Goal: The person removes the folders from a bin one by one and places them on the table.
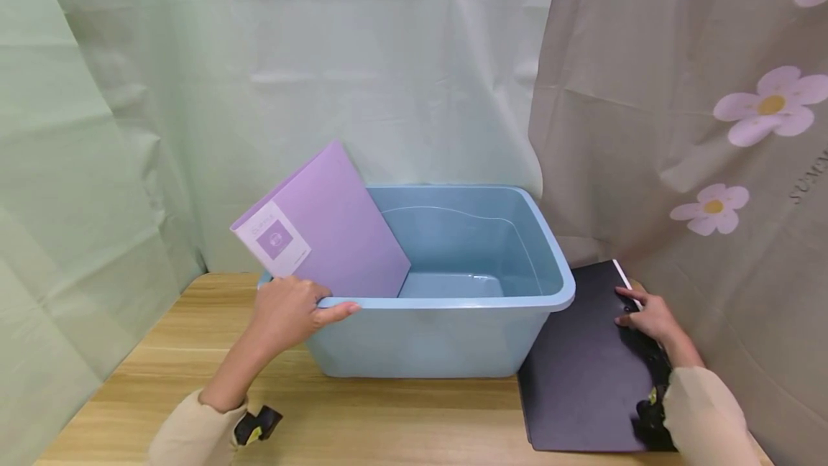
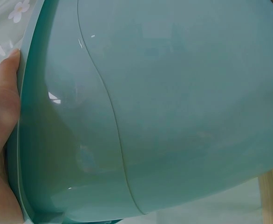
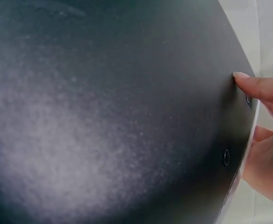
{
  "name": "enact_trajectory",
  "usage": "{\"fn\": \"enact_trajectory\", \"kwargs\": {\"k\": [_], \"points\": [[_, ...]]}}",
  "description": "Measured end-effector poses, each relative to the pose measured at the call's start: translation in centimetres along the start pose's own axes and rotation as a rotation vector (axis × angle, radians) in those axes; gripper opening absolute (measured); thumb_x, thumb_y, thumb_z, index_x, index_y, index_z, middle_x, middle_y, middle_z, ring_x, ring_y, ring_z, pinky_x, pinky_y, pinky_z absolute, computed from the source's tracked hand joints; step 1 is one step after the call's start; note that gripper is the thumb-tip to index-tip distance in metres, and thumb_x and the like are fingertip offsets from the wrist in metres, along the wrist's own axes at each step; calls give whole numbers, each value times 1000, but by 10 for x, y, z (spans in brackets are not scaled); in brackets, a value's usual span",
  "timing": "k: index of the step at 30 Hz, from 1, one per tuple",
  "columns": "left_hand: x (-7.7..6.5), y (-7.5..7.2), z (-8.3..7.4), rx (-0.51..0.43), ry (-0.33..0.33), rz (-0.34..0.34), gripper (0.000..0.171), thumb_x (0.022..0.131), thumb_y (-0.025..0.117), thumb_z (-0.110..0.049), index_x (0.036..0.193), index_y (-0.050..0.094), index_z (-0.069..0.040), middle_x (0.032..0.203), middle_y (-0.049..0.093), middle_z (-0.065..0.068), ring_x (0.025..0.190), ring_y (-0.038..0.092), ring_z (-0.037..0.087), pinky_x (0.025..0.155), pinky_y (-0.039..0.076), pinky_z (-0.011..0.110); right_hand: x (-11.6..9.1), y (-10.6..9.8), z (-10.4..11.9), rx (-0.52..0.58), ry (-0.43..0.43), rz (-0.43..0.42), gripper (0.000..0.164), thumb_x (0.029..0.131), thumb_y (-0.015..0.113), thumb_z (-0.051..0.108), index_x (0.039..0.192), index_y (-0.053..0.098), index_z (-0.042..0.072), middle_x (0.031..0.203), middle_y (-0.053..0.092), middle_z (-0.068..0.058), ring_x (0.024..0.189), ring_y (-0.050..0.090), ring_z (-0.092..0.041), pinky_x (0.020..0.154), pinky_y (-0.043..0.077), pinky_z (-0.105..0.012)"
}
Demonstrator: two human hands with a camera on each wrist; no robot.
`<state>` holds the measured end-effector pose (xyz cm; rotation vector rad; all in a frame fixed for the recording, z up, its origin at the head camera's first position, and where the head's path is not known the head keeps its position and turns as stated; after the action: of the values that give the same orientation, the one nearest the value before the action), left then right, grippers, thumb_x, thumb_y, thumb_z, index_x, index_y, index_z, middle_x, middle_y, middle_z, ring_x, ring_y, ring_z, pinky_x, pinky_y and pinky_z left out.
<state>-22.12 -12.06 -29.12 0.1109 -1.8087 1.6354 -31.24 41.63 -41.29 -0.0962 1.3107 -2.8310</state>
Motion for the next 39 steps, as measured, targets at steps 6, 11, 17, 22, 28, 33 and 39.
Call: {"fn": "enact_trajectory", "kwargs": {"k": [6,11,17,22,28,33,39], "points": [[0,-1,-1,4,-13,17,65,75,47,-72,47,23,-19,47,11,-9,43,10,7,41,9,21,-1,4,-5,-34,-9,-15,68,71,73,8,125,39,-17,121,28,-49,105,36,-52,86,32,-58],[1,-1,-1,10,-24,35,64,74,53,-69,47,23,-19,47,11,-9,43,11,7,41,9,21,-1,8,-8,-43,-10,-25,66,70,72,8,123,41,-18,121,29,-49,110,32,-59,86,31,-60],[0,-1,-1,-3,-13,26,65,77,37,-75,48,22,-19,47,11,-9,43,11,6,41,9,20,-2,10,-10,-50,-12,-60,64,71,74,8,120,43,-18,119,31,-48,109,32,-61,86,32,-60],[-1,-1,-1,-11,-3,8,66,77,30,-76,48,22,-18,47,10,-9,42,11,6,41,9,20,-2,13,-14,-66,-28,-91,62,70,74,8,117,45,-19,117,36,-46,107,36,-60,84,34,-58],[-1,-1,-1,-6,-2,7,66,77,30,-77,48,22,-19,47,11,-9,43,11,6,41,9,20,-1,14,-19,-41,10,-69,63,72,72,10,120,43,-18,121,33,-46,110,33,-60,86,34,-57],[0,0,-1,-4,-6,16,65,76,32,-77,48,22,-20,47,11,-9,42,11,6,41,9,20,-3,14,-18,-21,36,-39,62,75,70,11,122,41,-19,124,31,-45,112,32,-60,86,35,-58],[0,-1,-1,6,-10,21,65,77,42,-73,48,22,-19,47,11,-9,42,11,6,41,9,20,-3,15,-18,0,78,1,64,79,67,16,124,38,-19,125,28,-46,113,31,-59,87,35,-59]]}}
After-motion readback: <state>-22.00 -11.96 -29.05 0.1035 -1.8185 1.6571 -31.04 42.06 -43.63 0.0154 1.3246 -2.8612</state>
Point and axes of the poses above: each hand's wrist, its own x-axis towards the middle knuckle, its own y-axis out of the palm, z = x × y, the point moved 3 cm from there along x, towards the middle knuckle
